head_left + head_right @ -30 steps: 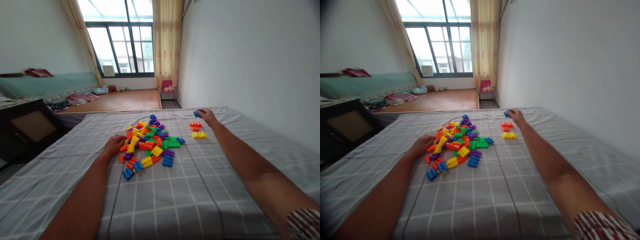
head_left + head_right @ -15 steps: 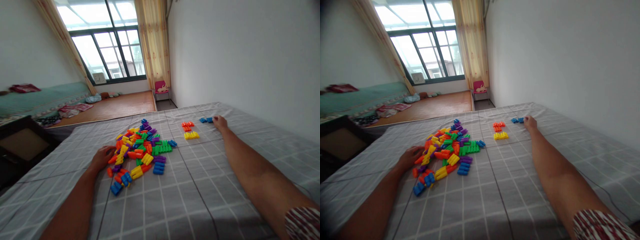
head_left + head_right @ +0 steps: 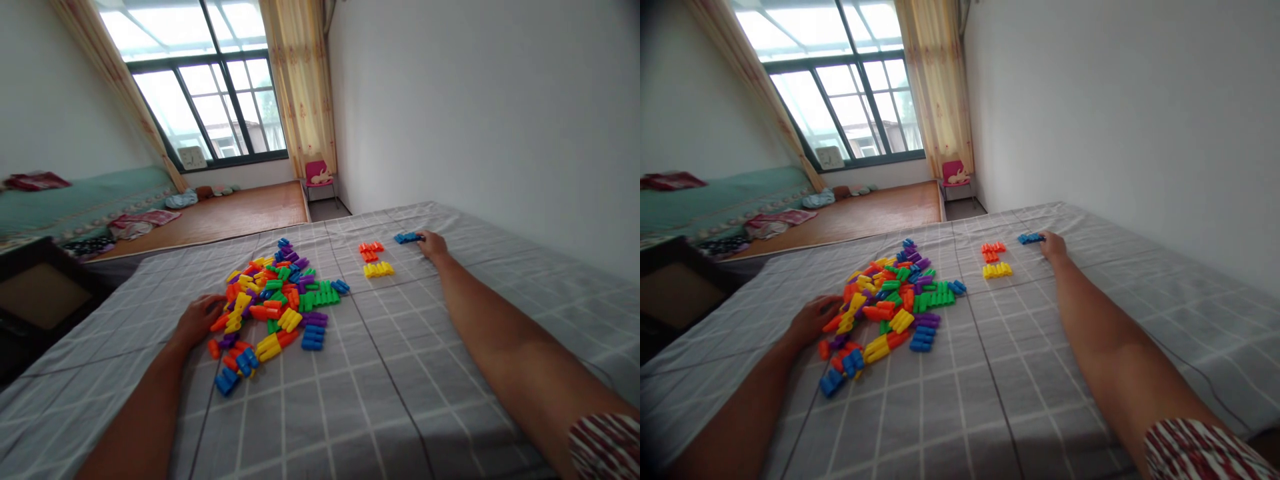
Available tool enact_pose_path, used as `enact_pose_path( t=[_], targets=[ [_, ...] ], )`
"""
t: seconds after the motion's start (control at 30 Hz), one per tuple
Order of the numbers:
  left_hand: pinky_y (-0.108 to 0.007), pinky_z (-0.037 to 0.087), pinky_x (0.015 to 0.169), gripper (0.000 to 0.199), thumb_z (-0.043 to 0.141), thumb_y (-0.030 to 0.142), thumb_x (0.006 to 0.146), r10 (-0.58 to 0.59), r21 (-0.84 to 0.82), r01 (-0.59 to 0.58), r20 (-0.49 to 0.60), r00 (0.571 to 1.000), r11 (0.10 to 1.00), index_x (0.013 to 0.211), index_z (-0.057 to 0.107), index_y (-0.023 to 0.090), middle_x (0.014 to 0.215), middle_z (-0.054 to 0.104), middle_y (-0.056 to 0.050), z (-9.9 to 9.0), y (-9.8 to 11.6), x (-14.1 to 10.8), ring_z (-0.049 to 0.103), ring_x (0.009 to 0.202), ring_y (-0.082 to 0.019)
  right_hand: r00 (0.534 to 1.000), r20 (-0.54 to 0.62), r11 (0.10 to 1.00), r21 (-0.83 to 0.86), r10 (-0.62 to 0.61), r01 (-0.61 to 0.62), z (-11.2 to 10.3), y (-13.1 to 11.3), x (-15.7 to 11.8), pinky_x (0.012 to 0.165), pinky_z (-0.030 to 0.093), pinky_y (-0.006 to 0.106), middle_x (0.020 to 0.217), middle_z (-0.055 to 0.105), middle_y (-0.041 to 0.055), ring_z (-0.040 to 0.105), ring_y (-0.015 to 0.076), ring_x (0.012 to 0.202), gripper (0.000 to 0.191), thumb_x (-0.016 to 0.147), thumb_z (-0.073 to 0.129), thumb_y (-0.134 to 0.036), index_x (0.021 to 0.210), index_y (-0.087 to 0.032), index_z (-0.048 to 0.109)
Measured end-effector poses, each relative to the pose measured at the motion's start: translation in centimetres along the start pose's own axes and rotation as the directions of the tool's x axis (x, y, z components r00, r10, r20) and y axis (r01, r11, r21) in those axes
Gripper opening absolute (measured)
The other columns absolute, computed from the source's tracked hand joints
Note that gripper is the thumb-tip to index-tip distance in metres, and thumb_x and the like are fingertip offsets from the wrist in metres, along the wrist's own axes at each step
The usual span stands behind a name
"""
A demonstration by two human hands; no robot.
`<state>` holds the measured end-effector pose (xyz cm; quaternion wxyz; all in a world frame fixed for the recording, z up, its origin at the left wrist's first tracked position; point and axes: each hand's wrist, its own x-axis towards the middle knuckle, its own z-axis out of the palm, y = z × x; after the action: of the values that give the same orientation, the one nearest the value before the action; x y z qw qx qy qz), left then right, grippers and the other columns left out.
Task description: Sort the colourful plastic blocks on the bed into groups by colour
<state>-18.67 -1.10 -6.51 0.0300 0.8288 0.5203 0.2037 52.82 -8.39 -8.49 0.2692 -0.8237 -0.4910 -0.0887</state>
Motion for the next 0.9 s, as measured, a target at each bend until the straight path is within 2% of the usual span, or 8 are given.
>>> enact_pose_path(
  t=[0.33, 0.43, 0.53, 0.6, 0.7, 0.73, 0.8, 0.9],
  targets=[
    [-0.031, 0.05, 0.086, 0.044, 0.045, 0.048, 0.08, -0.04, -0.008, 0.04, -0.019, 0.999, 0.999, 0.1, 0.072, 0.02, 0.107, 0.07, -0.009, -0.2, 1.0, -0.3, 0.065, 0.097, -0.023, 0.997, -0.077, 0.999, 0.054, 0.002, 0.003, -1.0, -0.8, -0.1, 0.092, 0.048, 0.039, 0.11, 0.071, 0.0156, 0.066, 0.0282, 0.102, 0.043, 0.079, 0.045, -0.009, 0.116, -0.01, 0.068],
    [-0.031, 0.049, 0.088, 0.043, 0.044, 0.047, 0.08, -0.044, -0.022, 0.044, -0.02, 0.999, 0.999, 0.099, 0.072, 0.019, 0.106, 0.071, -0.009, -0.3, 1.7, -0.4, 0.064, 0.098, -0.022, 0.989, -0.14, 0.986, 0.154, -0.049, 0.07, -2.0, -3.3, 0.2, 0.092, 0.049, 0.039, 0.11, 0.071, 0.0143, 0.066, 0.0263, 0.098, 0.039, 0.08, 0.048, -0.013, 0.113, -0.011, 0.068],
    [-0.031, 0.049, 0.089, 0.043, 0.044, 0.045, 0.08, -0.042, -0.029, 0.041, -0.017, 0.999, 0.999, 0.098, 0.072, 0.019, 0.106, 0.071, -0.009, -0.4, 2.1, -0.4, 0.064, 0.098, -0.022, 0.971, 0.02, 0.9, 0.38, -0.238, 0.213, -3.5, -8.1, -0.6, 0.082, 0.052, 0.036, 0.103, 0.073, 0.0113, 0.067, 0.0226, 0.088, 0.032, 0.083, 0.055, -0.028, 0.109, -0.014, 0.069],
    [-0.031, 0.049, 0.089, 0.042, 0.044, 0.045, 0.08, -0.044, -0.03, 0.044, -0.015, 0.999, 0.999, 0.098, 0.072, 0.019, 0.106, 0.071, -0.009, -0.5, 2.2, -0.5, 0.064, 0.098, -0.022, 0.849, 0.224, 0.781, 0.55, -0.478, 0.295, -4.5, -12.1, -2.2, 0.076, 0.053, 0.033, 0.098, 0.073, 0.0085, 0.066, 0.0199, 0.083, 0.037, 0.083, 0.058, -0.039, 0.11, -0.016, 0.069],
    [-0.031, 0.049, 0.089, 0.042, 0.044, 0.044, 0.08, -0.05, -0.028, 0.049, -0.014, 0.999, 0.998, 0.098, 0.073, 0.019, 0.105, 0.071, -0.008, -0.4, 2.3, -0.5, 0.064, 0.097, -0.022, 0.523, 0.424, 0.643, 0.674, -0.74, 0.363, -5.3, -17.5, -5.7, 0.072, 0.053, 0.03, 0.094, 0.074, 0.0057, 0.066, 0.0189, 0.081, 0.042, 0.079, 0.063, -0.048, 0.11, -0.019, 0.071],
    [-0.031, 0.049, 0.089, 0.042, 0.045, 0.044, 0.08, -0.048, -0.029, 0.047, -0.015, 0.999, 0.998, 0.098, 0.073, 0.019, 0.105, 0.071, -0.008, -0.4, 2.3, -0.5, 0.064, 0.097, -0.022, 0.459, 0.442, 0.621, 0.682, -0.771, 0.386, -5.3, -18.9, -6.9, 0.072, 0.052, 0.029, 0.092, 0.074, 0.0044, 0.066, 0.0189, 0.081, 0.042, 0.077, 0.066, -0.048, 0.108, -0.021, 0.072],
    [-0.031, 0.049, 0.089, 0.042, 0.045, 0.044, 0.08, -0.044, -0.03, 0.044, -0.018, 0.999, 0.999, 0.098, 0.073, 0.019, 0.106, 0.071, -0.008, -0.3, 2.3, -0.5, 0.064, 0.097, -0.022, 0.407, 0.456, 0.606, 0.672, -0.791, 0.425, -5.2, -20.9, -8.9, 0.073, 0.051, 0.028, 0.09, 0.074, 0.0019, 0.066, 0.0187, 0.08, 0.038, 0.072, 0.072, -0.046, 0.103, -0.025, 0.073],
    [-0.03, 0.049, 0.089, 0.041, 0.045, 0.043, 0.08, -0.05, -0.023, 0.049, -0.015, 0.999, 0.999, 0.099, 0.073, 0.02, 0.107, 0.071, -0.008, -0.3, 2.3, -0.5, 0.064, 0.098, -0.022, 0.406, 0.469, 0.618, 0.65, -0.784, 0.443, -4.9, -21.8, -10.2, 0.074, 0.051, 0.029, 0.084, 0.073, 0.0007, 0.066, 0.0185, 0.078, 0.034, 0.067, 0.077, -0.042, 0.096, -0.026, 0.075]
  ],
)
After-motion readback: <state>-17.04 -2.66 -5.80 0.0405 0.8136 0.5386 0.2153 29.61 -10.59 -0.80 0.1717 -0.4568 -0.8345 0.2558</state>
